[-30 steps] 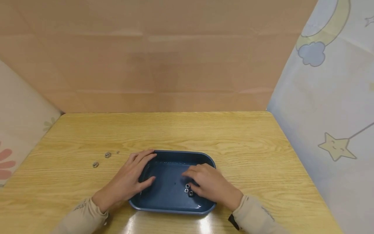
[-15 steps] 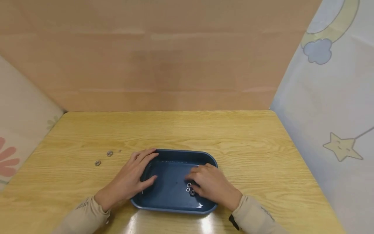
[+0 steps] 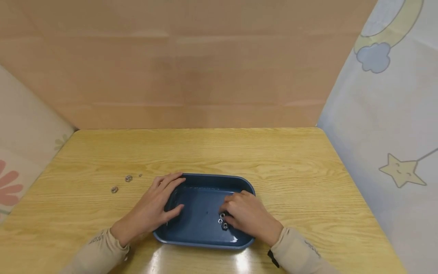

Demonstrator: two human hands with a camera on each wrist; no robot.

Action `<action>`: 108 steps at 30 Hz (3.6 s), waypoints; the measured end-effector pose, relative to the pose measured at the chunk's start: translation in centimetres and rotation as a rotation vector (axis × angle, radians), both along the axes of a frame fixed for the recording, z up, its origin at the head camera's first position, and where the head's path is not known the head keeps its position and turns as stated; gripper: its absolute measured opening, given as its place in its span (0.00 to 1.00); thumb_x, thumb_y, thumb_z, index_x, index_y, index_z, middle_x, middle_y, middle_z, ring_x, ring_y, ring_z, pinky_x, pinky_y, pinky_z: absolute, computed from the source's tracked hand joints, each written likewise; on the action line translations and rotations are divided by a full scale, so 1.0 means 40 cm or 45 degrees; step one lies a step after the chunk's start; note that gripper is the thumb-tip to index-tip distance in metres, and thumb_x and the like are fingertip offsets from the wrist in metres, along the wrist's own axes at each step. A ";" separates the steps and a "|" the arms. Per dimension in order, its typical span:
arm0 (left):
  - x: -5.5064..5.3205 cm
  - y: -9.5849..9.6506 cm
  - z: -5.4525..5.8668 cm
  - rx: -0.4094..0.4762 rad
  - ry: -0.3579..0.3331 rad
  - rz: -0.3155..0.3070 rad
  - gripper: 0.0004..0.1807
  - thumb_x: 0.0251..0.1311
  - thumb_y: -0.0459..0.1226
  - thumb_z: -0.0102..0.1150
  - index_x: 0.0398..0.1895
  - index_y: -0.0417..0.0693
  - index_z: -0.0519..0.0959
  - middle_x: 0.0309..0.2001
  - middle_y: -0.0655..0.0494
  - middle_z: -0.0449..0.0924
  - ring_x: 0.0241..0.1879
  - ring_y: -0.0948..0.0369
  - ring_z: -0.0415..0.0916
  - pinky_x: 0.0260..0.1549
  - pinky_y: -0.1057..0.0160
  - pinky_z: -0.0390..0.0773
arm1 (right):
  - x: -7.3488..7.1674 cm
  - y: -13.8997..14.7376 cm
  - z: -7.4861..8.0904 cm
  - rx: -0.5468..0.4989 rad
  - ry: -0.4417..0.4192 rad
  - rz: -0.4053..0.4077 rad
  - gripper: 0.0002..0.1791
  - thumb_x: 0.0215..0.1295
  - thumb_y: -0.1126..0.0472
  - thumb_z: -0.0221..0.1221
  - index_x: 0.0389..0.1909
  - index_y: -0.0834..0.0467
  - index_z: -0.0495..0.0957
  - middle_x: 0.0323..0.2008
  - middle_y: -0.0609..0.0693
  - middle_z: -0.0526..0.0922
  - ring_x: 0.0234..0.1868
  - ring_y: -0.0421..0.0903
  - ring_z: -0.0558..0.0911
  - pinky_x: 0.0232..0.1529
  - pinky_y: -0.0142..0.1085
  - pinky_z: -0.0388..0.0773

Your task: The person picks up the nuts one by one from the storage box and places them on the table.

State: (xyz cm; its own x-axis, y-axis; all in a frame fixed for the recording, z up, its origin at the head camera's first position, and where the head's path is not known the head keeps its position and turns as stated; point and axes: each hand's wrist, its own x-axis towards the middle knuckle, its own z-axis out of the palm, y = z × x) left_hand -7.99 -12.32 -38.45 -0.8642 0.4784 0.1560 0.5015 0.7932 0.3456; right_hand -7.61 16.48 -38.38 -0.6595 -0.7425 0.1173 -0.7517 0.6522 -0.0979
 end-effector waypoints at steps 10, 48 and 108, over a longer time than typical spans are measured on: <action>-0.001 0.000 -0.003 0.002 0.020 -0.006 0.39 0.57 0.48 0.69 0.72 0.51 0.66 0.73 0.54 0.62 0.67 0.51 0.63 0.64 0.48 0.70 | 0.001 0.002 -0.003 -0.199 -0.082 -0.056 0.05 0.55 0.56 0.70 0.32 0.48 0.84 0.32 0.38 0.87 0.36 0.36 0.85 0.39 0.37 0.82; -0.001 0.000 -0.011 0.019 0.067 -0.025 0.40 0.55 0.47 0.70 0.71 0.50 0.67 0.73 0.52 0.63 0.66 0.51 0.64 0.63 0.48 0.71 | -0.089 0.163 0.048 -0.528 0.218 -0.373 0.10 0.48 0.67 0.71 0.32 0.52 0.86 0.31 0.43 0.87 0.33 0.43 0.84 0.35 0.41 0.81; 0.002 -0.002 -0.005 -0.002 0.008 -0.009 0.39 0.57 0.47 0.69 0.72 0.51 0.65 0.74 0.53 0.62 0.67 0.50 0.62 0.64 0.48 0.69 | -0.178 0.315 -0.016 -0.290 -0.276 -0.634 0.10 0.63 0.67 0.63 0.44 0.65 0.84 0.37 0.56 0.87 0.40 0.54 0.84 0.44 0.52 0.81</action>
